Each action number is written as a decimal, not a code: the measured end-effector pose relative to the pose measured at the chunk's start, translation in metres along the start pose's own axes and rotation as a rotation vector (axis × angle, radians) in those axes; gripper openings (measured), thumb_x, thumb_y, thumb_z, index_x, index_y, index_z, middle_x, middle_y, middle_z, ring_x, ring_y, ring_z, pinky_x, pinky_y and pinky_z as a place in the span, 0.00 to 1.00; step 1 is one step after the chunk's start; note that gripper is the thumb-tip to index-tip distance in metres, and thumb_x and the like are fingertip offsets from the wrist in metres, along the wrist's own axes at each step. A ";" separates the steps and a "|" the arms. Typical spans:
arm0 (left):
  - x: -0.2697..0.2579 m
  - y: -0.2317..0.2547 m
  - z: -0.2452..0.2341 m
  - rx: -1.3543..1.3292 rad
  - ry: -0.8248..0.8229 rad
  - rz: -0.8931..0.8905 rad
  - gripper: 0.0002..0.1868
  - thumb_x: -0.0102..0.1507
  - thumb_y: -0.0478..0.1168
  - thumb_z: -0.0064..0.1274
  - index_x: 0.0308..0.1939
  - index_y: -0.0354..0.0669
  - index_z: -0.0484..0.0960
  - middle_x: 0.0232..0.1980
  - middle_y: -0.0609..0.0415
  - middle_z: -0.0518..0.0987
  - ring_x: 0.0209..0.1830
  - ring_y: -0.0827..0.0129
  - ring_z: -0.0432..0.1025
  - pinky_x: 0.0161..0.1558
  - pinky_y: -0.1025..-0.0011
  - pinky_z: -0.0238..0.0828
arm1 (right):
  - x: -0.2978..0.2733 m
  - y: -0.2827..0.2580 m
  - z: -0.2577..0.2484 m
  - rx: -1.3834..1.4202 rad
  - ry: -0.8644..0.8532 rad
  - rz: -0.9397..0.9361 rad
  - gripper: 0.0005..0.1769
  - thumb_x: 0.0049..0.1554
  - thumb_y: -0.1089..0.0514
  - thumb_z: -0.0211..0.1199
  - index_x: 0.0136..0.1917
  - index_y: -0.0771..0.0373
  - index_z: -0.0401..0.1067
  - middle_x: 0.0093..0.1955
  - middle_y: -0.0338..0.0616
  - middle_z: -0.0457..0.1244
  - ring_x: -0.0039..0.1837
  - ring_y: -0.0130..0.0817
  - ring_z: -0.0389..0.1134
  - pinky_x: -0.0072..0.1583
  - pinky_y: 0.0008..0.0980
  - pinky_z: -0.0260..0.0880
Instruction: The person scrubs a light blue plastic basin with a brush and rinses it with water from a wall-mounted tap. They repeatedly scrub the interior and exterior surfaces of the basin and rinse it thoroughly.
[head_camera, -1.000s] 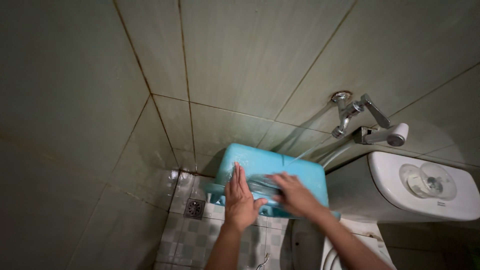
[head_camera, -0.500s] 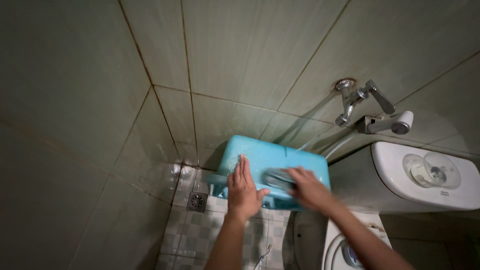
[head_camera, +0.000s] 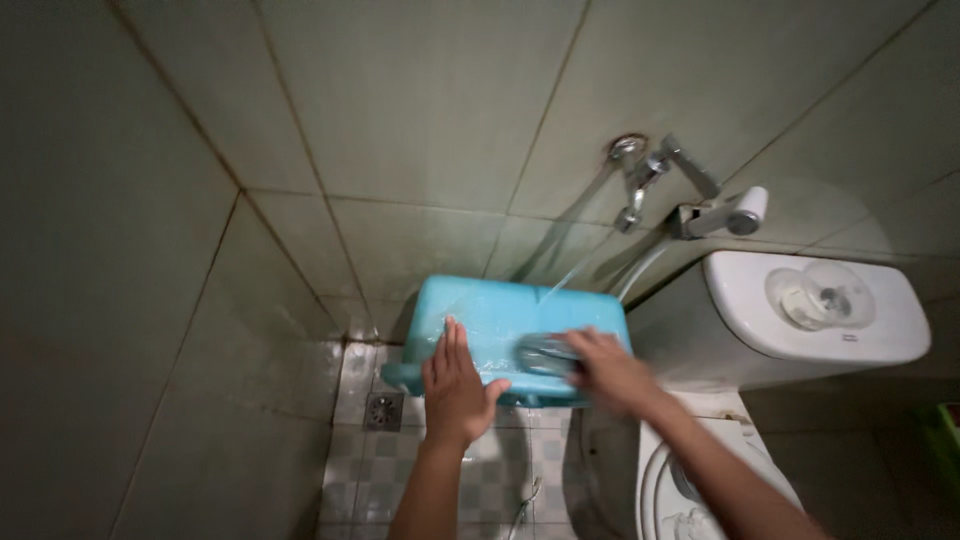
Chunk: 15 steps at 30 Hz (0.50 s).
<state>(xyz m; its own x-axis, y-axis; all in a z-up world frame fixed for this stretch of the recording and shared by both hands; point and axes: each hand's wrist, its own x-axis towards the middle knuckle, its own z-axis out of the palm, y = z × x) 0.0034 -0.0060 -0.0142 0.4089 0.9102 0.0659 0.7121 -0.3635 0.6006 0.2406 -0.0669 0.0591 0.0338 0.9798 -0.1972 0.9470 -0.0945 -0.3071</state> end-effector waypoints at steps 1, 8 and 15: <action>0.002 0.001 0.000 0.002 -0.021 -0.003 0.58 0.57 0.63 0.58 0.76 0.32 0.43 0.82 0.40 0.42 0.81 0.52 0.42 0.72 0.51 0.39 | -0.010 0.019 -0.010 -0.041 -0.047 0.089 0.37 0.52 0.53 0.68 0.73 0.41 0.60 0.63 0.44 0.60 0.61 0.51 0.63 0.64 0.48 0.66; 0.017 0.005 0.011 0.129 -0.085 0.001 0.55 0.63 0.63 0.52 0.75 0.30 0.40 0.83 0.37 0.38 0.81 0.50 0.37 0.70 0.46 0.36 | 0.026 0.015 0.005 -0.031 0.114 0.473 0.38 0.55 0.51 0.66 0.75 0.43 0.56 0.68 0.48 0.57 0.66 0.58 0.61 0.62 0.54 0.67; 0.019 -0.010 0.007 0.138 -0.042 0.047 0.57 0.59 0.66 0.50 0.76 0.30 0.44 0.82 0.38 0.41 0.81 0.51 0.40 0.70 0.46 0.40 | 0.014 -0.024 0.009 0.029 0.019 0.276 0.38 0.53 0.45 0.67 0.74 0.39 0.59 0.66 0.45 0.62 0.64 0.56 0.64 0.61 0.52 0.68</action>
<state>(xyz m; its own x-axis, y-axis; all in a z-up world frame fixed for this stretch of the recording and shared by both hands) 0.0077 0.0134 -0.0243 0.4651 0.8835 0.0558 0.7624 -0.4317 0.4821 0.2150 -0.0524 0.0553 0.2950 0.9195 -0.2599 0.8917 -0.3627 -0.2709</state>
